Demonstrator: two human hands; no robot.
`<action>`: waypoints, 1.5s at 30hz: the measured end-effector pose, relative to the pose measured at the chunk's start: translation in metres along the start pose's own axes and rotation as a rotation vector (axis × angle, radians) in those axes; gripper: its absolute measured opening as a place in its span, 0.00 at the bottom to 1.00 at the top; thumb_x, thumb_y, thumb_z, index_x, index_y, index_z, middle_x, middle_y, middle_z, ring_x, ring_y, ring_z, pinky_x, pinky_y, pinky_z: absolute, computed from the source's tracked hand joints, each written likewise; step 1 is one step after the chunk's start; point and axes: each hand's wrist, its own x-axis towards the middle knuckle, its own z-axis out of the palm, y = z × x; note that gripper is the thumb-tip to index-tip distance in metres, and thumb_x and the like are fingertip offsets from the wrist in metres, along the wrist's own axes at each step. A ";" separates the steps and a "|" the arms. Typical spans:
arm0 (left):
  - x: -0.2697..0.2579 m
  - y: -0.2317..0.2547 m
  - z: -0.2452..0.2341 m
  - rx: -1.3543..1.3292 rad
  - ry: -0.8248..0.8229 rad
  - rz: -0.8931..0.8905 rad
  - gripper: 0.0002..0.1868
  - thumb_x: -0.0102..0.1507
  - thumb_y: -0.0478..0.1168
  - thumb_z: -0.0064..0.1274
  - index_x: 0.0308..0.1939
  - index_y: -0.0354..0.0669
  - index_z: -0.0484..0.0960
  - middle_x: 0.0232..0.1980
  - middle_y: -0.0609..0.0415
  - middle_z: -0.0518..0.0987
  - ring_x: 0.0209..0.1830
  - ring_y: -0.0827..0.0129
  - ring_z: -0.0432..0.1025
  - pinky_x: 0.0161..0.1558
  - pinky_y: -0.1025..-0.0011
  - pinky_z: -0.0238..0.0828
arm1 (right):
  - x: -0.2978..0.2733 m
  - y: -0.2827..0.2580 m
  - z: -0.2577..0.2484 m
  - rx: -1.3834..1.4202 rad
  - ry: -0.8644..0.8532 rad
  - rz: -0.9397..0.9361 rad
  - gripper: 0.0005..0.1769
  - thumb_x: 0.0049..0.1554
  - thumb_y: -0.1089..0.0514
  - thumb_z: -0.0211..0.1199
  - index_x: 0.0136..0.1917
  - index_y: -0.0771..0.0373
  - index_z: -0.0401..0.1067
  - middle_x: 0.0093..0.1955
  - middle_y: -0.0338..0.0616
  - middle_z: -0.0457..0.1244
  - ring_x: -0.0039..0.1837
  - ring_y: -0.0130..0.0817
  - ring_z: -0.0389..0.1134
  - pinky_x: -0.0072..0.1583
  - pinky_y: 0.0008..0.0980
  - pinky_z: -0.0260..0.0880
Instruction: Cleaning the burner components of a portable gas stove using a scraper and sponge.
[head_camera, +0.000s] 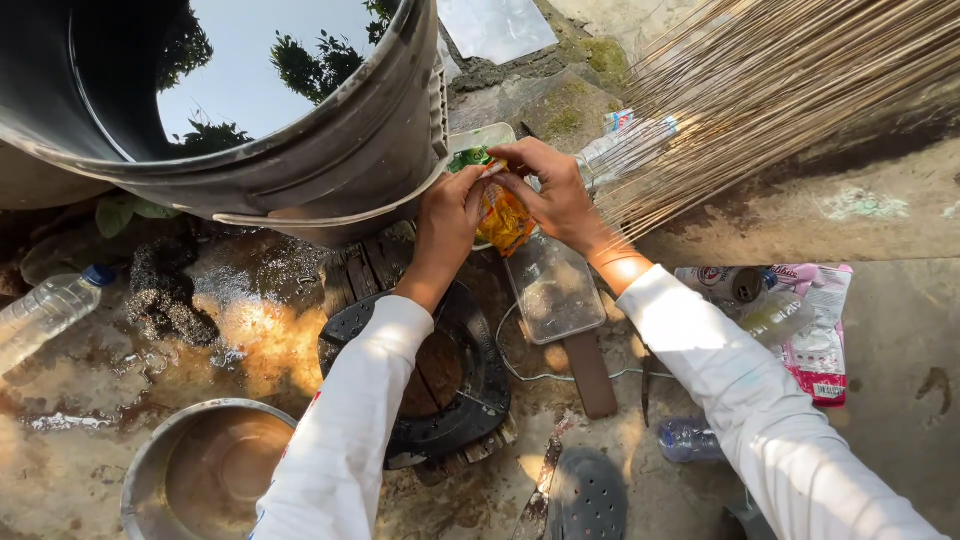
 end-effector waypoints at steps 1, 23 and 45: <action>0.001 0.001 0.000 -0.019 0.001 0.018 0.10 0.68 0.34 0.53 0.52 0.37 0.82 0.41 0.39 0.81 0.42 0.48 0.77 0.44 0.56 0.72 | 0.003 -0.001 -0.002 -0.018 -0.001 -0.005 0.17 0.61 0.69 0.67 0.63 0.67 0.74 0.55 0.47 0.68 0.53 0.32 0.72 0.54 0.29 0.74; 0.004 0.018 0.000 -0.050 0.039 0.176 0.44 0.63 0.23 0.48 0.80 0.37 0.45 0.80 0.28 0.54 0.80 0.33 0.52 0.77 0.52 0.55 | 0.019 0.034 0.017 0.065 0.478 0.093 0.02 0.68 0.67 0.64 0.54 0.68 0.74 0.48 0.42 0.66 0.48 0.25 0.68 0.51 0.26 0.71; -0.023 -0.044 -0.023 0.184 -0.428 0.026 0.36 0.60 0.40 0.60 0.70 0.32 0.67 0.63 0.32 0.72 0.68 0.40 0.62 0.64 0.53 0.59 | -0.006 0.009 0.044 0.404 0.230 0.416 0.08 0.66 0.62 0.64 0.50 0.70 0.77 0.39 0.38 0.68 0.39 0.20 0.68 0.41 0.23 0.69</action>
